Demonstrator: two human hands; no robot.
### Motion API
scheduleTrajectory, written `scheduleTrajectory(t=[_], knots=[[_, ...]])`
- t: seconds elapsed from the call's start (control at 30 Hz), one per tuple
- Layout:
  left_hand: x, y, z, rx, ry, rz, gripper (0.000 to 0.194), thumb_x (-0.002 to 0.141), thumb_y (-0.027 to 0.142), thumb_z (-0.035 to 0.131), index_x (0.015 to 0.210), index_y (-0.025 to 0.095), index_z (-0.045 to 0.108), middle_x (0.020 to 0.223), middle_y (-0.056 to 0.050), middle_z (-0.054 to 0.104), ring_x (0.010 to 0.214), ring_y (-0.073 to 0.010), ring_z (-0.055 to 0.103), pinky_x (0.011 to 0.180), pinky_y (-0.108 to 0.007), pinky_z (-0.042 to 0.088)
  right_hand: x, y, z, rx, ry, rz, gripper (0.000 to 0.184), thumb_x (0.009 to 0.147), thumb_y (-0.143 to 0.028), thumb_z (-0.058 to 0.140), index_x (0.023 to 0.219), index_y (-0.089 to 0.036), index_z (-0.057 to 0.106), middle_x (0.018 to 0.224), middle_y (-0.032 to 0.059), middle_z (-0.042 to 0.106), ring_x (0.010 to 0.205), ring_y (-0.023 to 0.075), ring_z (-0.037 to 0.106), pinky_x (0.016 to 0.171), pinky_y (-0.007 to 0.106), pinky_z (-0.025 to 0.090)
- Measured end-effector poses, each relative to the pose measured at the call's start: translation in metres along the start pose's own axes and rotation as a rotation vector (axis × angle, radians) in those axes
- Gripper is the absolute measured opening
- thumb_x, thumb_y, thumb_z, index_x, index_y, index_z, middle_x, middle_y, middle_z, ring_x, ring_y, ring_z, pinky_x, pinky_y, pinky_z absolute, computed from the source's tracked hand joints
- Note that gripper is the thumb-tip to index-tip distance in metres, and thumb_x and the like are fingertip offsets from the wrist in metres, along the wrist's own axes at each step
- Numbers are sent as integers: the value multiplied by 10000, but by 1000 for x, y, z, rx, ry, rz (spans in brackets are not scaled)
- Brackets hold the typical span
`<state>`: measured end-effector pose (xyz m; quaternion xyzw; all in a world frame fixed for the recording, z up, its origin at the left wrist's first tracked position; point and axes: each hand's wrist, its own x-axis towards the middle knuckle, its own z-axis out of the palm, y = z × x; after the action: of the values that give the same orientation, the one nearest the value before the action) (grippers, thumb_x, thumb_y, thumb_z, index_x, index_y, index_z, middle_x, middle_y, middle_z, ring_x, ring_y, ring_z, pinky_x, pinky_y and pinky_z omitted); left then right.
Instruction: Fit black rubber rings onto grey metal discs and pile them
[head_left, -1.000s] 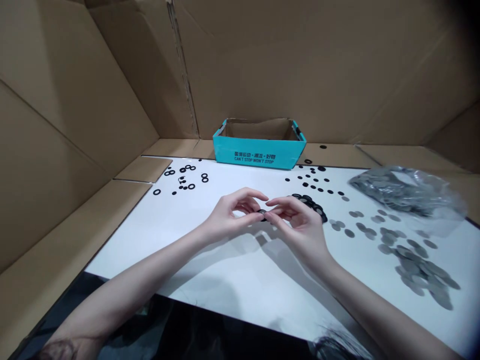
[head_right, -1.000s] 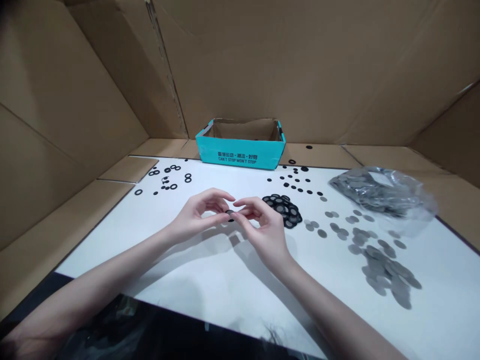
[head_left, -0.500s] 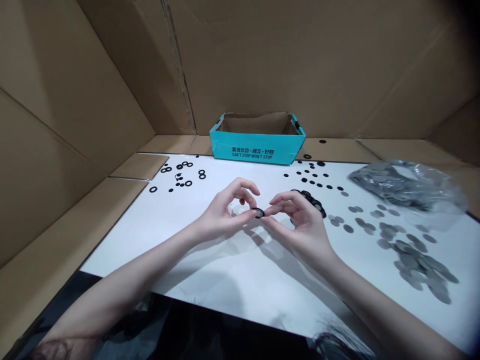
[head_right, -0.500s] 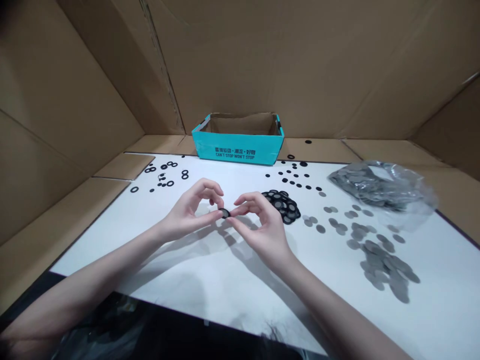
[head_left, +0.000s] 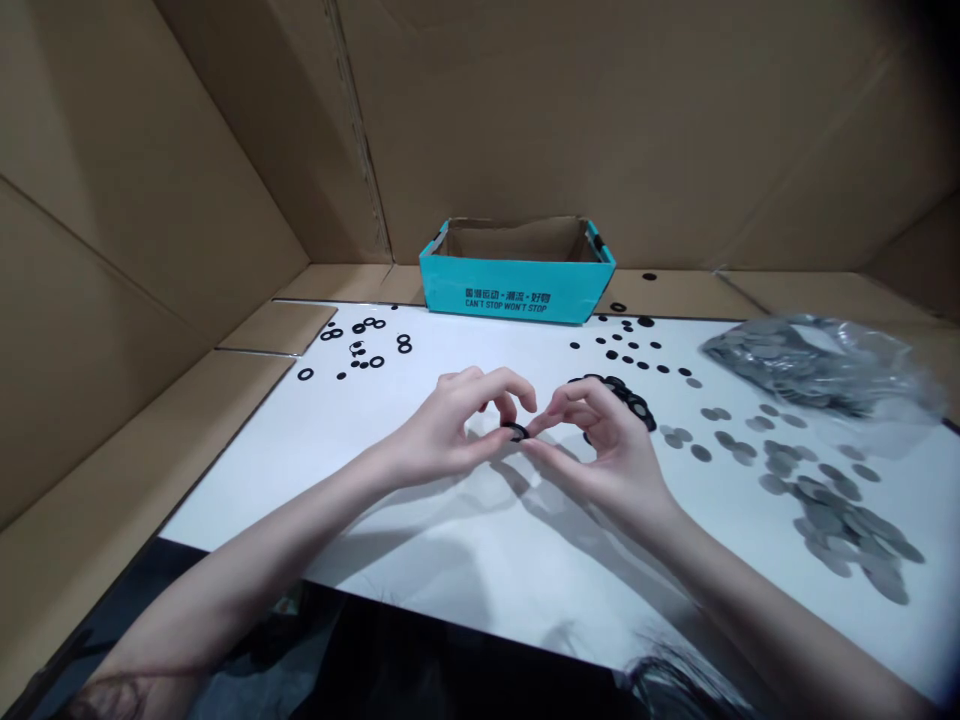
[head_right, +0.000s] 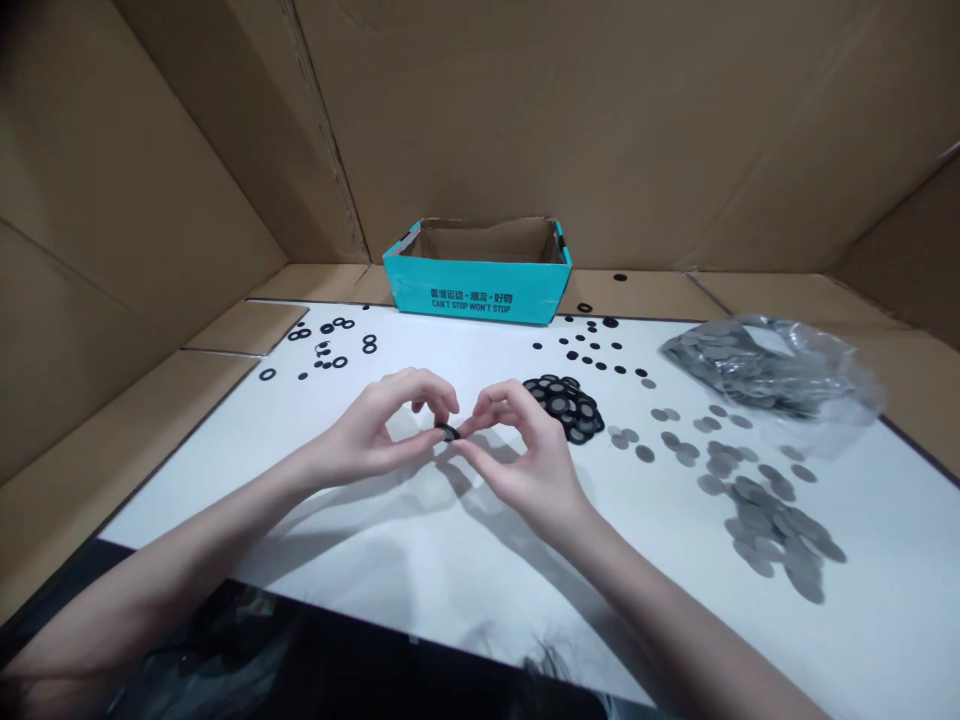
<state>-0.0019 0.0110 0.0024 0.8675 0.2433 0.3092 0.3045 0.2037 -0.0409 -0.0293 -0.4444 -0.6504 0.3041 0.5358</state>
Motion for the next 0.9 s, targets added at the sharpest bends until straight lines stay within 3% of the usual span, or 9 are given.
scheduleTrajectory(t=[0.1,0.27,0.47,0.67,0.9], knots=[[-1,0,3,-25,-6,-5,239,897,165,607,1123,242,597,980,-12,682,888,-162,639,803,-303,497,2,-1,-2,-26,-43,7,258,820,-244,790,942,-274,564,764,-42,714,753,184,761,770,346,578],[-1,-1,11,-215,63,-13,231,963,228,611,1182,236,537,1013,-29,650,911,-149,654,878,-304,544,2,-1,-1,42,35,-3,269,814,-241,796,906,-277,546,789,-40,673,750,168,742,739,329,592],[-2,-1,7,-229,15,-31,212,967,221,607,1159,236,517,990,-24,629,877,-140,650,842,-289,560,-2,1,2,94,76,-48,296,835,-205,777,871,-280,493,764,-53,659,766,161,719,791,344,583],[-2,0,5,-179,-62,-81,285,923,151,590,1187,239,527,903,5,633,834,-127,658,842,-286,576,1,2,-2,-78,-56,-114,179,883,-183,711,907,-270,556,828,-31,666,805,171,728,815,358,574],[0,3,8,-186,-12,-77,193,949,220,602,1132,223,538,902,-4,631,814,-125,646,808,-274,573,0,2,-3,-93,-52,-118,191,880,-169,729,888,-269,567,793,-35,623,738,147,658,749,315,553]])
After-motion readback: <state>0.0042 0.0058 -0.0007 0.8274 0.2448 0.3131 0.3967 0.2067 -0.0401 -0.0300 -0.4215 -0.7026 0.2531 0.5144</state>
